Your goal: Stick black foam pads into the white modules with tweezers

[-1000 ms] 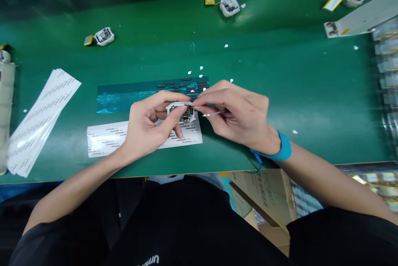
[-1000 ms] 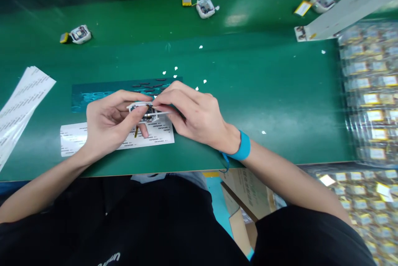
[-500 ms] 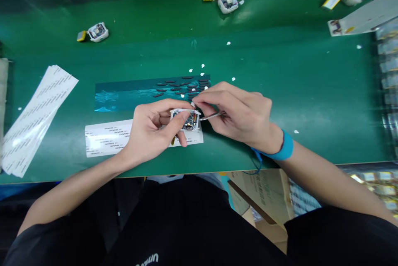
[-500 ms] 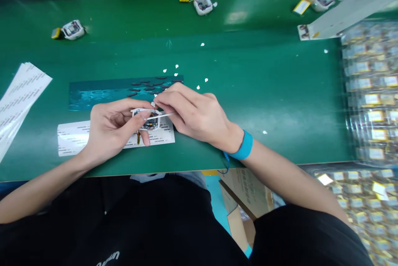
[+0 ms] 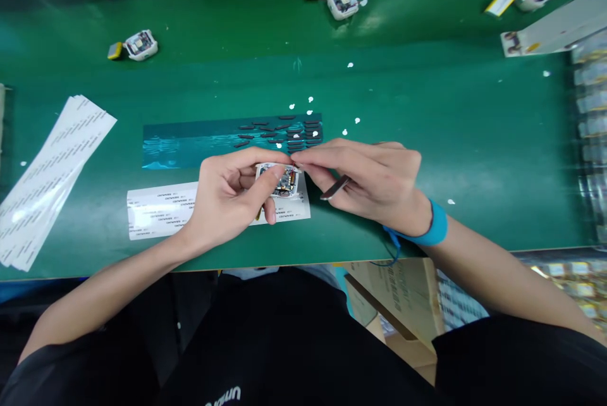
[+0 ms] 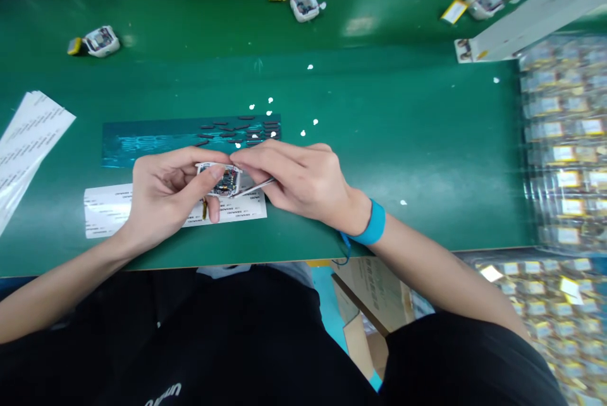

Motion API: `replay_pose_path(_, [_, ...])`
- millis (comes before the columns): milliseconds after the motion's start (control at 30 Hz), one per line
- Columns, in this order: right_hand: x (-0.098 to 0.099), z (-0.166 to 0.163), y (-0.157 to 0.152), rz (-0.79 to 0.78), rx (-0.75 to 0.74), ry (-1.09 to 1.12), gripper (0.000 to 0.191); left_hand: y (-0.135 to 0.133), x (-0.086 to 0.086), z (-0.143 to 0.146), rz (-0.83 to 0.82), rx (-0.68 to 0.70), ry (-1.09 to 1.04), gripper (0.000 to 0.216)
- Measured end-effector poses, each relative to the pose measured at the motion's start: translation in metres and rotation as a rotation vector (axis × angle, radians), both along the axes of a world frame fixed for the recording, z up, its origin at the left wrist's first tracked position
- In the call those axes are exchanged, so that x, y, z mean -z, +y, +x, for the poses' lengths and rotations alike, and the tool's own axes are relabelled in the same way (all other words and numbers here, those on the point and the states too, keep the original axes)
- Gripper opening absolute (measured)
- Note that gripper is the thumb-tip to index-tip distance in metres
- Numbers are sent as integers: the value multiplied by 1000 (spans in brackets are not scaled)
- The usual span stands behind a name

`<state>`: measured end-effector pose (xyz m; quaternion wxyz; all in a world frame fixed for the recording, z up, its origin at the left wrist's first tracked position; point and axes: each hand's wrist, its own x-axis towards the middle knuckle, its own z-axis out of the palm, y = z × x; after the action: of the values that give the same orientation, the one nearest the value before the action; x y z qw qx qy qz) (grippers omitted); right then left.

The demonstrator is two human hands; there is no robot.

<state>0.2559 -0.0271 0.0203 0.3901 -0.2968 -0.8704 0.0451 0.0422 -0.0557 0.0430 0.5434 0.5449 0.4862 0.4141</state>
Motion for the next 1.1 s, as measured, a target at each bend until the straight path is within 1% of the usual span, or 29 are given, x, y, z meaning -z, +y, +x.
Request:
replay_pose_path(100, [1,-3,-1,25,21,6,11,0,0,0,16,11,29,8])
replay_pose_path(200, [1,-3,0,63,34,-26,11,0,0,0,10,21,21,10])
replay_pose_path(300, [-2,6,5,92,112,-122,8,1,0,-1,27,-8,36,8])
replay_pose_path(333, [-4,10,8,59,161,-201,9,1,0,-2,28,-22,45,7])
replay_pose_path(400, [-7,16,12,-55,270,-374,17,2,-1,-2,20,-35,50,5])
replay_pose_path(467, [-9,19,12,-123,322,-440,29,3,-2,-1,0,-27,18,3])
replay_pose_path(533, [-12,18,9,-89,265,-389,35,3,-2,-1,-30,-18,-38,9])
replay_pose_path(600, [-15,14,3,-8,149,-320,33,3,-2,0,-56,-12,-80,15])
replay_pose_path(667, [-17,11,-2,52,39,-304,32,2,-1,1,-63,-3,-90,16])
replay_pose_path(733, [-18,11,-5,64,-27,-313,33,2,1,1,-48,-3,-84,14])
replay_pose_path(900, [-14,15,-8,-34,-48,-280,38,-1,5,3,7,-33,-56,16])
replay_pose_path(1033, [-12,11,-13,-17,-119,-216,33,-9,8,10,40,-42,-98,21])
replay_pose_path(1100, [-12,9,-15,8,-115,-204,33,-14,9,13,87,-60,-115,21])
